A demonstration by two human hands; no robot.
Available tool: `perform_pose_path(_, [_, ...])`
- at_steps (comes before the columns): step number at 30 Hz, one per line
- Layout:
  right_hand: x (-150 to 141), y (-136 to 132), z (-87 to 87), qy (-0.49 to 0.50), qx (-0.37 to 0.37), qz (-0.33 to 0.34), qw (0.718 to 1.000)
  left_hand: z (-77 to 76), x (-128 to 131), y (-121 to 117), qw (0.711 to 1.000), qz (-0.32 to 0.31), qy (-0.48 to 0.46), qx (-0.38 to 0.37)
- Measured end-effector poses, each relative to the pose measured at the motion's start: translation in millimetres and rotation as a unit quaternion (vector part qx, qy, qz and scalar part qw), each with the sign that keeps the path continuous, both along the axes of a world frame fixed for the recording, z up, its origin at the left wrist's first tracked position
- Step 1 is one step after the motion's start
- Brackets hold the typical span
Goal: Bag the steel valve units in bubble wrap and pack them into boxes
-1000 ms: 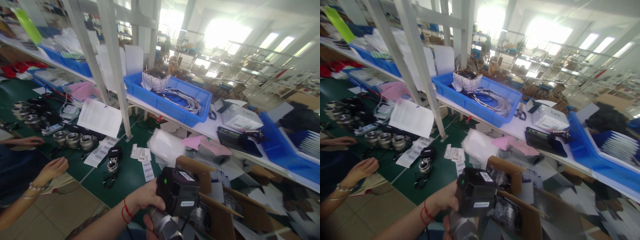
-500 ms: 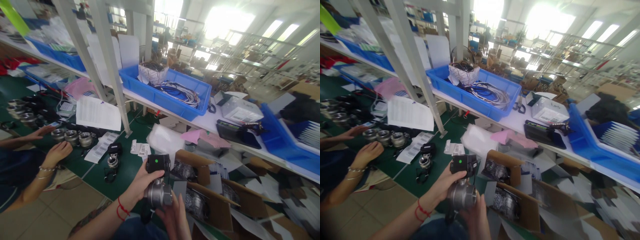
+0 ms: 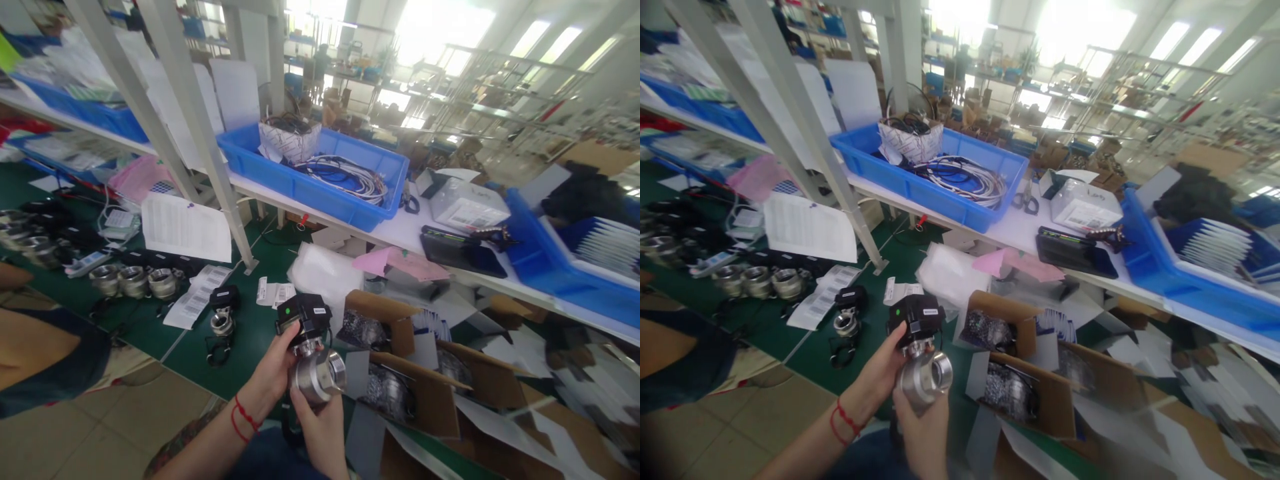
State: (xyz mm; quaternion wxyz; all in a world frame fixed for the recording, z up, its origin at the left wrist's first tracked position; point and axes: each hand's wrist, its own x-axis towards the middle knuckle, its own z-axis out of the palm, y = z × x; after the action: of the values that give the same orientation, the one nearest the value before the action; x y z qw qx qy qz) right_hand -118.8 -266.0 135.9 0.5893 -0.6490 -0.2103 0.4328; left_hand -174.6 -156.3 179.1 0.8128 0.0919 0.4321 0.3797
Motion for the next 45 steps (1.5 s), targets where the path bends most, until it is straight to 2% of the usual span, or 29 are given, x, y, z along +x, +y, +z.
perform_pose_path(3, [0,3,11.3,-0.03,0.008,-0.024,0.999,0.4,1,-2,1.0,0.001,-0.006,0.01])
perform_pose_path(5, [4,4,15.4,-0.021,-0.018,-0.023,0.999,3.2,1,-4,1.0,0.002,0.008,0.028])
perform_pose_path(8, [11,6,16.9,0.03,-0.051,-0.024,0.998,9.9,1,-6,0.997,0.006,0.032,0.067])
perform_pose_path(12, [17,9,16.4,0.141,-0.017,-0.05,0.989,20.6,-2,-8,0.991,-0.014,0.022,0.13])
perform_pose_path(15, [18,8,18.3,0.228,0.011,-0.06,0.972,27.5,-7,-10,0.986,-0.041,0.038,0.157])
perform_pose_path(20, [20,6,27.0,0.336,0.022,-0.016,0.942,33.9,-17,-12,0.975,-0.078,0.067,0.197])
perform_pose_path(28, [29,7,39.8,0.469,0.01,0.007,0.883,31.8,-23,-8,0.957,-0.121,0.096,0.245])
perform_pose_path(34, [34,4,36.3,0.477,0.011,0.004,0.879,28.0,-23,-5,0.943,-0.15,0.119,0.271])
perform_pose_path(39, [33,2,33.7,0.502,0.003,0.002,0.865,18.9,-22,-5,0.941,-0.157,0.136,0.267])
perform_pose_path(45, [32,0,37.6,0.481,-0.004,0.008,0.877,17.3,-22,-7,0.943,-0.153,0.161,0.248])
